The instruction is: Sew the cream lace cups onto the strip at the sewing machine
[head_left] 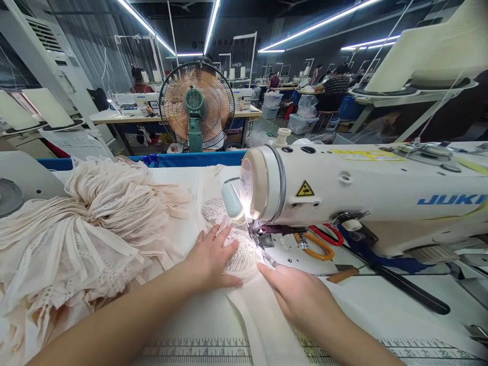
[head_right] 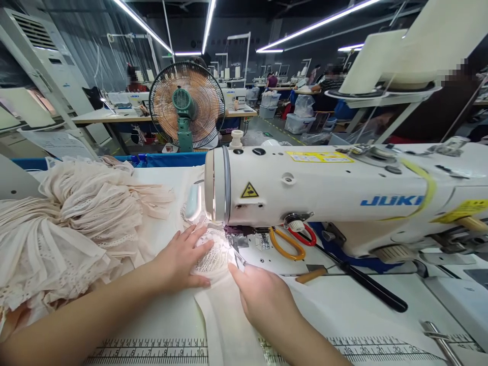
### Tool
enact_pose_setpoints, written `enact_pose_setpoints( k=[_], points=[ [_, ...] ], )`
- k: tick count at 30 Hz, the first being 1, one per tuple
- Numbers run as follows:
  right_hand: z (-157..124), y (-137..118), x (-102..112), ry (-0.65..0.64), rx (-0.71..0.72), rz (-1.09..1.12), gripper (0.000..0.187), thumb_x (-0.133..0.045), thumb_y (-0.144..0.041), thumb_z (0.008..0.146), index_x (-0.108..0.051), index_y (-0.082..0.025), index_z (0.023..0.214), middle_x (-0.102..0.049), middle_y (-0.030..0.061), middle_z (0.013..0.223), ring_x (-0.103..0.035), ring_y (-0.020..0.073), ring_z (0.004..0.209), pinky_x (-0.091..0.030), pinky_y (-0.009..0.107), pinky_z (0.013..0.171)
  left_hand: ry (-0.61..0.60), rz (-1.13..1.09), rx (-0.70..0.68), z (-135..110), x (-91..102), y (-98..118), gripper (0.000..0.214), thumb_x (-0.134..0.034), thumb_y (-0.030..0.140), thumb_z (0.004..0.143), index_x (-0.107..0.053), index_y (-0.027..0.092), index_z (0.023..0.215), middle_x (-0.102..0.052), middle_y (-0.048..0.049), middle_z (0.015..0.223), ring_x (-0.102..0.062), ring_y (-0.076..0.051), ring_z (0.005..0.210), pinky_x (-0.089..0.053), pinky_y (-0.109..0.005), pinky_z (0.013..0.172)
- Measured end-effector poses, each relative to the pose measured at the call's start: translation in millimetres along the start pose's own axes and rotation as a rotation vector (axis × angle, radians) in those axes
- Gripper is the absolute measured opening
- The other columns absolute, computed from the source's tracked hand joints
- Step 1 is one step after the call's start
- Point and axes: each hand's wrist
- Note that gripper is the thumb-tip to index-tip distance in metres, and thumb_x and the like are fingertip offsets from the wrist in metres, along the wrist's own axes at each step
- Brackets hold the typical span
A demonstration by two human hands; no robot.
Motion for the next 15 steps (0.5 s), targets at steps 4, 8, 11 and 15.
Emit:
enact_pose_setpoints(
  k=[4, 8, 11, 15],
  points=[
    [5.9, -0.3, 6.9, -0.086, -0.022, 0.011, 0.051, -0.045, -0.013, 0.079, -0.051, -0.03, 0.126, -0.066, 0.002, 0.074, -0.06, 0.0197, 0.065, -0.02, 0.027, 0.047, 0.022, -0.01, -0.013, 4.0, 3.1, -4.5, 0.084, -0.06, 0.062, 0.069, -0.034, 0.022, 0.138, -0.01, -0.0127, 0.151, -0.007, -0.038, 0.137, -0.015, -0.06, 0.106],
    [12.0, -2.1, 15.3, -0.166, -0.037, 0.035, 0.051, -0.043, -0.013, 0.081, -0.049, -0.028, 0.129, -0.069, 0.0042, 0.079, -0.061, 0.0206, 0.068, -0.019, 0.028, 0.047, 0.044, -0.03, -0.039, 6.2, 6.4, -8.1, 0.076, -0.061, 0.055, 0.071, -0.038, 0.023, 0.136, -0.011, -0.0122, 0.151, -0.008, -0.038, 0.137, -0.016, -0.058, 0.107],
    [19.0, -5.1, 26.5, -0.279, -0.064, 0.059, 0.055, -0.044, -0.015, 0.08, -0.042, -0.027, 0.134, -0.07, 0.0057, 0.082, -0.062, 0.0218, 0.071, -0.02, 0.029, 0.046, 0.024, -0.039, -0.03, 8.9, 11.1, -9.8, 0.074, -0.061, 0.053, 0.072, -0.038, 0.023, 0.136, -0.012, -0.012, 0.151, -0.007, -0.037, 0.137, -0.017, -0.056, 0.108],
    [28.3, -11.6, 43.3, -0.439, -0.095, 0.036, 0.068, -0.045, -0.01, 0.077, -0.028, -0.023, 0.141, -0.07, 0.0078, 0.08, -0.064, 0.0247, 0.071, -0.025, 0.029, 0.046, -0.012, -0.027, -0.017, 16.2, 17.9, -14.2, 0.077, -0.059, 0.054, 0.072, -0.034, 0.023, 0.138, -0.019, -0.0151, 0.148, -0.008, -0.037, 0.137, -0.018, -0.055, 0.108]
  ],
)
Point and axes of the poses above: each hand's wrist, its own z-axis towards the middle knuckle, its own x-axis out of the back of the hand, y = z × x
